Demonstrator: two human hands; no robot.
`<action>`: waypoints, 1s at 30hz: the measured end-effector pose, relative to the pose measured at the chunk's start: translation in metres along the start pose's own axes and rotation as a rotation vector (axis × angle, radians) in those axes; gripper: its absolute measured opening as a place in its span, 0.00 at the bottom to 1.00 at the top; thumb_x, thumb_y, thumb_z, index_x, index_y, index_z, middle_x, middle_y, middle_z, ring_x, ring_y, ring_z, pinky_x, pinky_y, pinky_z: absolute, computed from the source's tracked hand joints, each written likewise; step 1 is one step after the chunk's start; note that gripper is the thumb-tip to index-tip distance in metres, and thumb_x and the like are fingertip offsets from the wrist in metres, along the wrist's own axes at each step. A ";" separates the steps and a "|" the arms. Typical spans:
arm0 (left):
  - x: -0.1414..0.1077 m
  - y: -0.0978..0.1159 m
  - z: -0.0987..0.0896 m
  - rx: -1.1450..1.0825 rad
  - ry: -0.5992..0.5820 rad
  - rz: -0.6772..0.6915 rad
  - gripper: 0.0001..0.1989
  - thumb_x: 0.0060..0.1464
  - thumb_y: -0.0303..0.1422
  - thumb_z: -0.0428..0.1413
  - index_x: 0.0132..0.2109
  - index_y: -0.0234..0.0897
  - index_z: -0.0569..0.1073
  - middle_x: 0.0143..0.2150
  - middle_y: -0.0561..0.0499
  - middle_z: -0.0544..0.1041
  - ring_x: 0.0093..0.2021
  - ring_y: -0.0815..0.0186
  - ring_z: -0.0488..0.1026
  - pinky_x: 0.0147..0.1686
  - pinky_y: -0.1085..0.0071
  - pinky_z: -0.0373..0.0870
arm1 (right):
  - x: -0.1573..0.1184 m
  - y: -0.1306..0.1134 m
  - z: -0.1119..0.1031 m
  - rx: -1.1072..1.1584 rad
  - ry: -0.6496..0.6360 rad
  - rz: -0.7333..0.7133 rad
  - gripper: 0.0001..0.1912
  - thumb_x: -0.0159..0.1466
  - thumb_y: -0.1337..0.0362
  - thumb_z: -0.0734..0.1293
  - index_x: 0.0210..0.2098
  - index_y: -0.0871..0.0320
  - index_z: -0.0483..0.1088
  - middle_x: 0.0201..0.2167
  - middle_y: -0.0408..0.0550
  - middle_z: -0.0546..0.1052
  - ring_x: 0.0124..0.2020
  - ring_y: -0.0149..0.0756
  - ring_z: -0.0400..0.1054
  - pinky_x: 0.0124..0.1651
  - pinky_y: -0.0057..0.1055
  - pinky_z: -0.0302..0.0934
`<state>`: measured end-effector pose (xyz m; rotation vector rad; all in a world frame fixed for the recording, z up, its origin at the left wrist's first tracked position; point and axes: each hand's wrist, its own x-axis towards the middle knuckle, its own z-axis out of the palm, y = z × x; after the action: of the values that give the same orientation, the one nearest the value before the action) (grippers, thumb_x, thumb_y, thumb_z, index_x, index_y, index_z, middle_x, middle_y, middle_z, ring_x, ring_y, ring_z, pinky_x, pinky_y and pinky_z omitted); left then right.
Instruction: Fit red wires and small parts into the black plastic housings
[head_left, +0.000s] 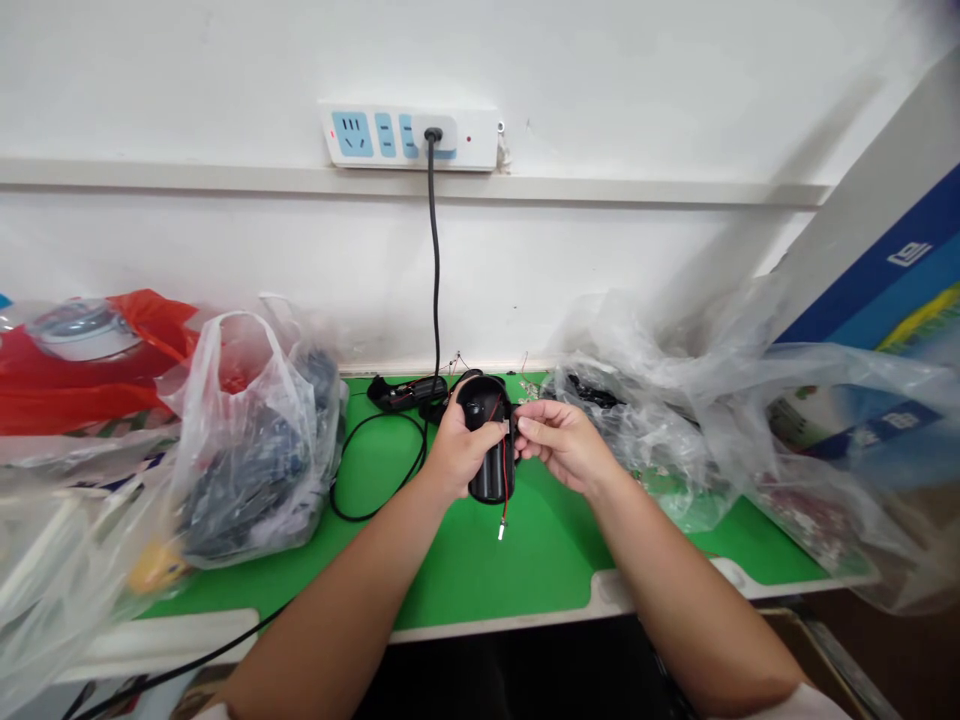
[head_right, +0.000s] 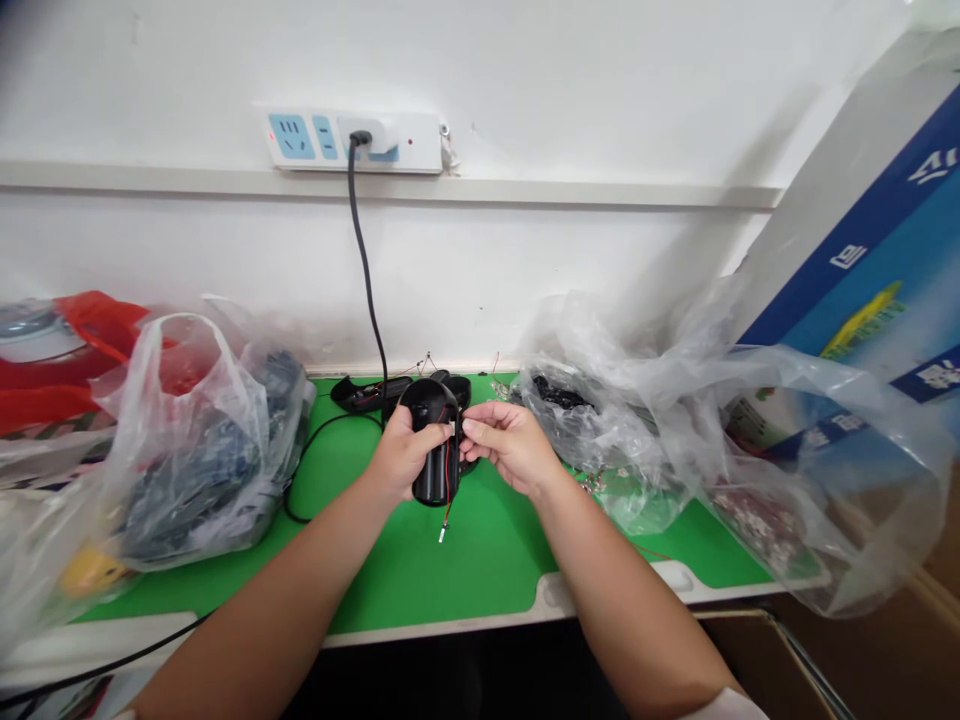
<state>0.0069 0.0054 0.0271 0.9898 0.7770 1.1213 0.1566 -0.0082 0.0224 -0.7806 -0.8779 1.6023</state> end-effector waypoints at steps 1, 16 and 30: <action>0.000 0.000 0.000 0.001 -0.005 -0.002 0.32 0.41 0.28 0.62 0.54 0.43 0.59 0.33 0.55 0.72 0.22 0.67 0.72 0.23 0.65 0.74 | 0.000 -0.001 0.000 -0.007 0.000 0.000 0.12 0.47 0.66 0.76 0.30 0.62 0.74 0.18 0.43 0.75 0.19 0.26 0.70 0.23 0.19 0.67; -0.001 0.003 0.000 0.072 -0.067 0.084 0.31 0.42 0.26 0.61 0.53 0.43 0.59 0.35 0.55 0.70 0.25 0.69 0.71 0.26 0.67 0.74 | -0.004 -0.003 0.003 -0.106 0.014 -0.045 0.12 0.45 0.64 0.77 0.24 0.61 0.71 0.17 0.43 0.75 0.18 0.26 0.69 0.21 0.20 0.66; -0.004 0.004 0.003 -0.029 -0.076 -0.094 0.25 0.43 0.29 0.60 0.48 0.40 0.59 0.27 0.55 0.73 0.21 0.65 0.73 0.23 0.66 0.72 | -0.005 -0.003 0.005 -0.085 -0.031 -0.099 0.13 0.47 0.61 0.76 0.24 0.61 0.70 0.18 0.41 0.74 0.17 0.25 0.67 0.21 0.21 0.65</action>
<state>0.0072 0.0009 0.0320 0.9571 0.7364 1.0058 0.1549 -0.0135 0.0278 -0.7613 -0.9969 1.5022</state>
